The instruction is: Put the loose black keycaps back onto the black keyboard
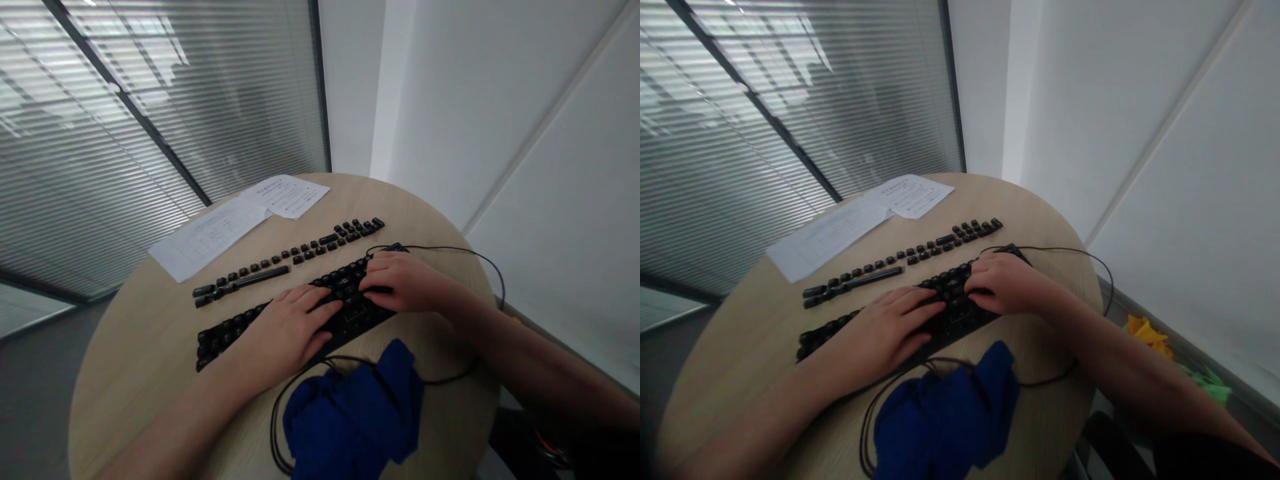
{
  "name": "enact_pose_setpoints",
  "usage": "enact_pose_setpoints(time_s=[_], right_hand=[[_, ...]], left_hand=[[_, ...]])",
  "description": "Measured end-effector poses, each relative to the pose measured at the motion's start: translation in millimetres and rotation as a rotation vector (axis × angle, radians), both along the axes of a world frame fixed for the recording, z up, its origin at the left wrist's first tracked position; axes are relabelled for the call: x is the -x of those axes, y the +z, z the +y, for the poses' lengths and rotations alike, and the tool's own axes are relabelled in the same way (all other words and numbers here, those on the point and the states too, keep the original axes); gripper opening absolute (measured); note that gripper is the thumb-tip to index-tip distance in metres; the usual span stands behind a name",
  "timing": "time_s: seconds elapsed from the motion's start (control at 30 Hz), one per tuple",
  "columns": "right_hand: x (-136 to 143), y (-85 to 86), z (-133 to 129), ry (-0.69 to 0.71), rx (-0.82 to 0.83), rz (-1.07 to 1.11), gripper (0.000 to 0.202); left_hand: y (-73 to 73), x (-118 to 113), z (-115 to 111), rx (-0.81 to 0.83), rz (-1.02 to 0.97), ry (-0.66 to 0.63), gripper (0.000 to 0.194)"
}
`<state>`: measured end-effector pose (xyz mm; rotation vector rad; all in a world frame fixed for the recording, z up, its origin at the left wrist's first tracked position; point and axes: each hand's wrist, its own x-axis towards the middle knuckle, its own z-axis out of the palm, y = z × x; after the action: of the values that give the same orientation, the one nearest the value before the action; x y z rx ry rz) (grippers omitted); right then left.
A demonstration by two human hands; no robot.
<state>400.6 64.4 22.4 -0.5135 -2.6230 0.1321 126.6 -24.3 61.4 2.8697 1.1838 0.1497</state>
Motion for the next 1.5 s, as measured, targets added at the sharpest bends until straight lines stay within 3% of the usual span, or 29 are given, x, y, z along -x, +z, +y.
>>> enact_pose_setpoints(time_s=[0.33, 0.5, 0.83, 0.93, 1.07, 1.27, 1.5], right_hand=[[-1, -5.6, 4, 0.044, 0.062, 0.023, 0.025], [-6, -3.6, 5, -0.113, 0.04, 0.165, 0.025], [-10, -4.6, 13, -0.287, -0.064, 0.362, 0.021], [-7, 6.8, 33, -0.325, -0.103, 0.269, 0.023], [9, 24.9, 84, -0.34, -0.094, 0.046, 0.02], [47, 29.6, 161, -0.488, 0.106, -0.333, 0.021], [74, 29.7, 182, -0.499, 0.202, -0.447, 0.026]], left_hand=[[-14.5, -9, 13, 0.023, -0.015, 0.02, 0.041], [-21.0, -11, 12, 0.005, -0.029, 0.023, 0.05], [-40.1, -8, 7, -0.043, -0.086, 0.045, 0.053], [-44.7, -7, 5, -0.054, -0.131, 0.048, 0.056], [-47.6, -8, 4, -0.023, -0.149, 0.057, 0.055], [-52.8, -8, 2, -0.05, -0.164, 0.077, 0.058], [-60.7, -6, 2, -0.096, -0.199, 0.073, 0.059]])
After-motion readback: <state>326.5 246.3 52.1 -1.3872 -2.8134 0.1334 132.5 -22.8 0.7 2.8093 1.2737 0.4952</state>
